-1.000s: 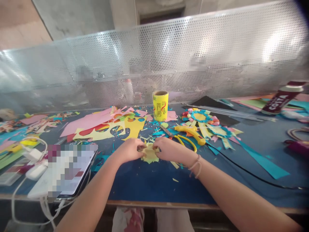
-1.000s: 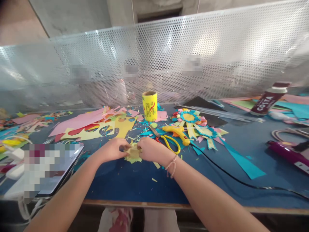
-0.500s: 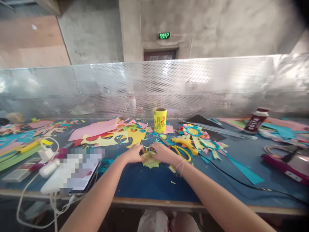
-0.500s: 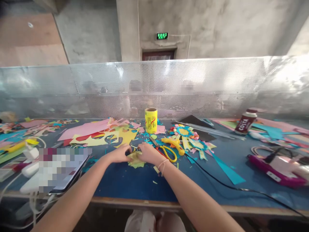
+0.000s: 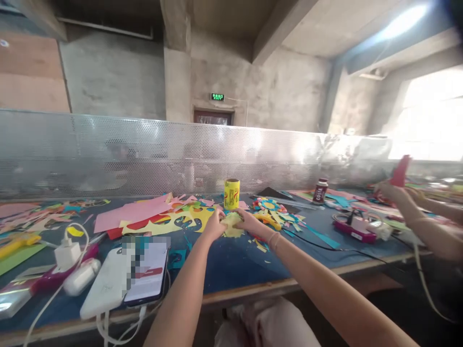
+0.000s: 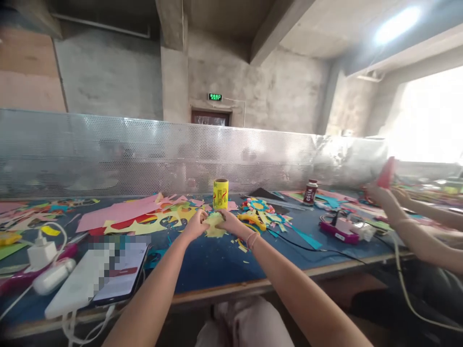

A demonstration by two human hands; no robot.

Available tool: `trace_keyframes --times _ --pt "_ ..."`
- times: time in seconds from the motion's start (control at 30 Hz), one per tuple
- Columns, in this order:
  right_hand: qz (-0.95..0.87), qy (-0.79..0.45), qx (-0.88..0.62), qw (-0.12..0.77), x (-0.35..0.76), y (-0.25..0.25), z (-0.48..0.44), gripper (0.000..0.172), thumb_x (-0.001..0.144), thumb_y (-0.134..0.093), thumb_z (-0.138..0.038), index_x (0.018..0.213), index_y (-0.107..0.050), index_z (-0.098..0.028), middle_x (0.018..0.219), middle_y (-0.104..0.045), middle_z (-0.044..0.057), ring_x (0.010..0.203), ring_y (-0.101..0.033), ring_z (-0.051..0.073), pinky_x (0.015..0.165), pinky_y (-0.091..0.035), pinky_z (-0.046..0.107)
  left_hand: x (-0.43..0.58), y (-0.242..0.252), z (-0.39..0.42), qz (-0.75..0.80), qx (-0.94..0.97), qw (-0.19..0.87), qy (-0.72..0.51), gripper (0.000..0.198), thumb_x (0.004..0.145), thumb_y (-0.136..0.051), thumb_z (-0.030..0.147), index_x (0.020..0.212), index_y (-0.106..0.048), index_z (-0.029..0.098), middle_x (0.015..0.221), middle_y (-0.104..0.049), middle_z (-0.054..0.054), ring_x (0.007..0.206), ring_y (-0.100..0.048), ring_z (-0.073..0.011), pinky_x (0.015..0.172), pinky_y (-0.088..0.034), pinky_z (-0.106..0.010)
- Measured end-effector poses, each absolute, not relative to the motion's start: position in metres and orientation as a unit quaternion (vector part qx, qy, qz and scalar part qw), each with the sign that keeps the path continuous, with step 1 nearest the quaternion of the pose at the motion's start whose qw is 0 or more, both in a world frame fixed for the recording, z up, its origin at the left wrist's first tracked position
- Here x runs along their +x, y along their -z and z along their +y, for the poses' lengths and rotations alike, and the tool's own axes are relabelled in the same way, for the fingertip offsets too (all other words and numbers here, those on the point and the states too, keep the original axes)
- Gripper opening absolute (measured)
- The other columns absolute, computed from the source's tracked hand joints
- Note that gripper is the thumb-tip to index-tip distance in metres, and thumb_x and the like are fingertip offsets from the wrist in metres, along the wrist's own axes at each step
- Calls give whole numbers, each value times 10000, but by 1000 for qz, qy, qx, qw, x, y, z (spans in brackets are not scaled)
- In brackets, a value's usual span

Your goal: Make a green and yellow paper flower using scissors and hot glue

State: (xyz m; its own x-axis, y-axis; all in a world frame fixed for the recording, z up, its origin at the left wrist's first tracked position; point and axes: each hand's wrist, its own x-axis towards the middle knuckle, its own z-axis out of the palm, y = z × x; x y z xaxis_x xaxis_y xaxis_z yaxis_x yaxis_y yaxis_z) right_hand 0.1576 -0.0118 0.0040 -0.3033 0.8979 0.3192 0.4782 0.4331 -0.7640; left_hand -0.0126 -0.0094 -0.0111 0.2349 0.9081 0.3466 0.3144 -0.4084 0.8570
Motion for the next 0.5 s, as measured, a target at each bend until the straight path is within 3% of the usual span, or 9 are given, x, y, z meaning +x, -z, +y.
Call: trace_keyframes --times 0.17,0.27,0.4,0.5 --pt "-621 -425 -390 531 141 -13 -9 469 546 -709 -273 969 -527 -184 848 -635 22 762 -611 176 683 -496 307 -9 8 3 381 491 470 -627 547 546 -707 149 1035 -463 183 1004 -579 -81 710 -579 -121 621 -440 -226" --pt "-571 -468 -356 573 120 -10 -7 513 517 -731 -289 970 -506 -203 842 -633 19 745 -618 174 641 -496 292 -10 10 5 340 463 561 -597 497 521 -749 240 969 -544 168 873 -623 -64 642 -589 -132 549 -432 -221" --pt "-587 -425 -403 559 104 -10 -1 521 559 -702 -354 1009 -490 -198 889 -622 38 747 -611 174 613 -485 280 -16 15 9 336 449 552 -617 331 521 -734 297 796 -610 160 650 -606 -22 548 -565 -135 475 -401 -217" --pt "-671 -270 -524 449 125 -19 -1 418 678 -605 -370 1040 -513 -182 970 -610 72 818 -595 186 660 -473 285 -20 19 16 369 422 521 -643 271 518 -716 289 736 -619 160 582 -581 -7 498 -537 -122 435 -373 -205"
